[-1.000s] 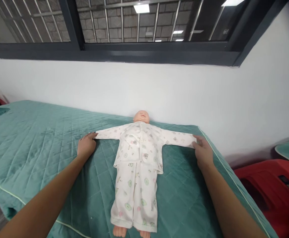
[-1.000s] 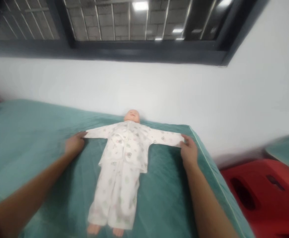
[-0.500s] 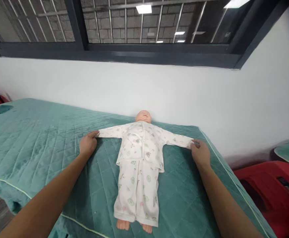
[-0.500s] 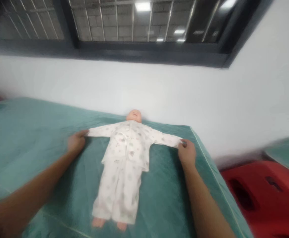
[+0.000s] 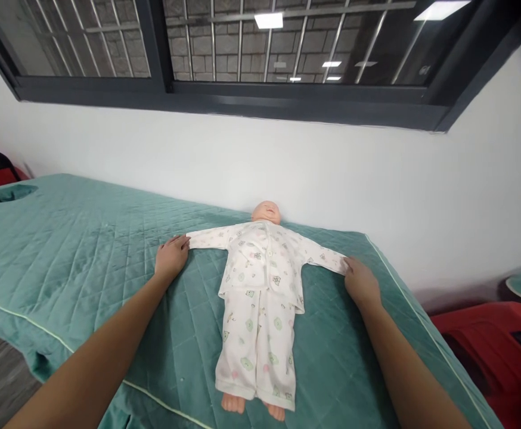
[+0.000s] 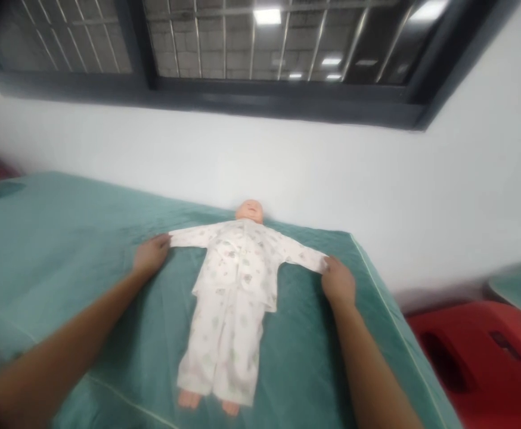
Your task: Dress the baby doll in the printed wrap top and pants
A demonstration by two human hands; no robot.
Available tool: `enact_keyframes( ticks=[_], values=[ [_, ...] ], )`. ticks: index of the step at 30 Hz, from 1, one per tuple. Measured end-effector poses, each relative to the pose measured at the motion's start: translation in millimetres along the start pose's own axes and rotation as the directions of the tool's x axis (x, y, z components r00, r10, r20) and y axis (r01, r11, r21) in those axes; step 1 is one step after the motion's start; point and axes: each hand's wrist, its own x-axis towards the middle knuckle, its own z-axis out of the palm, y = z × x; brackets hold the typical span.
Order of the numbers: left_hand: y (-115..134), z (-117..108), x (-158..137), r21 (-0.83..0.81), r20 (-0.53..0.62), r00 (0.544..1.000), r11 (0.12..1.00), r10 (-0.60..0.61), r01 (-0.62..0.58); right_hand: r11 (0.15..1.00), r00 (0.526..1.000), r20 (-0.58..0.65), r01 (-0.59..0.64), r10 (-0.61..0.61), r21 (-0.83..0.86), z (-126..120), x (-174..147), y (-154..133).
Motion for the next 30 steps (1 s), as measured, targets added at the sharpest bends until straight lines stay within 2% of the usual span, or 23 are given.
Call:
enact_keyframes(
  ticks=[5, 8, 11, 13, 15, 17, 20, 23, 25, 27, 30],
  values=[
    [-1.0, 1.5, 0.7, -0.091, -0.06, 0.998, 0.995, -0.034, 0.029, 0.999, 0.997, -0.077, -0.029, 0.031, 0.024, -5.3, 0.2, -1.0],
    [-1.7, 1.1, 2.3, -0.146, -0.091, 0.994, 0.989, -0.053, 0.039, 0.994, 0.982, -0.186, 0.009, 0.011, 0.105, -11.4, -7.1, -9.7],
    [1.8, -4.4, -1.9, -0.193, -0.136, 0.988, 0.98, -0.072, 0.045, 0.963, 0.956, -0.29, 0.12, -0.046, 0.242, -18.4, -31.3, -35.7],
    [7.7, -10.8, -14.2, -0.272, -0.181, 0.979, 0.962, -0.093, 0.041, 0.927, 0.954, -0.279, 0.201, -0.112, 0.315, -22.4, -58.3, -62.4],
    [16.2, -18.0, -38.2, -0.387, -0.211, 0.971, 0.922, -0.117, 0.027, 0.888, 0.959, -0.207, 0.261, -0.193, 0.379, -25.5, -90.9, -90.7],
    [26.6, -24.5, -74.2, -0.488, -0.192, 0.972, 0.873, -0.136, 0.026, 0.843, 0.947, -0.102, 0.318, -0.305, 0.434, -28.4, -123.8, -114.0],
    [42.7, -31.6, -141.9, -0.65, -0.054, 0.988, 0.756, -0.142, 0.073, 0.822, 0.938, 0.035, 0.284, -0.345, 0.493, -36.1, -163.6, -133.0],
    [56.2, -36.5, -206.2, -0.721, 0.11, 0.994, 0.686, -0.029, 0.1, 0.82, 0.953, 0.061, 0.223, -0.298, 0.528, -52.9, -190.9, -140.8],
    [63.4, -39.6, -237.8, -0.735, 0.199, 0.975, 0.673, 0.096, 0.084, 0.801, 0.946, 0.042, 0.248, -0.322, 0.545, -69.9, -206.2, -149.2],
    [69.5, -41.8, -257.7, -0.704, 0.216, 0.956, 0.71, 0.197, 0.013, 0.773, 0.903, 0.052, 0.334, -0.427, 0.54, -88.4, -221.1, -163.6],
    [77.3, -40.5, -268.7, -0.627, 0.196, 0.944, 0.774, 0.267, -0.088, 0.738, 0.776, 0.15, 0.494, -0.613, 0.459, -107.4, -241.3, -190.3]
  ],
)
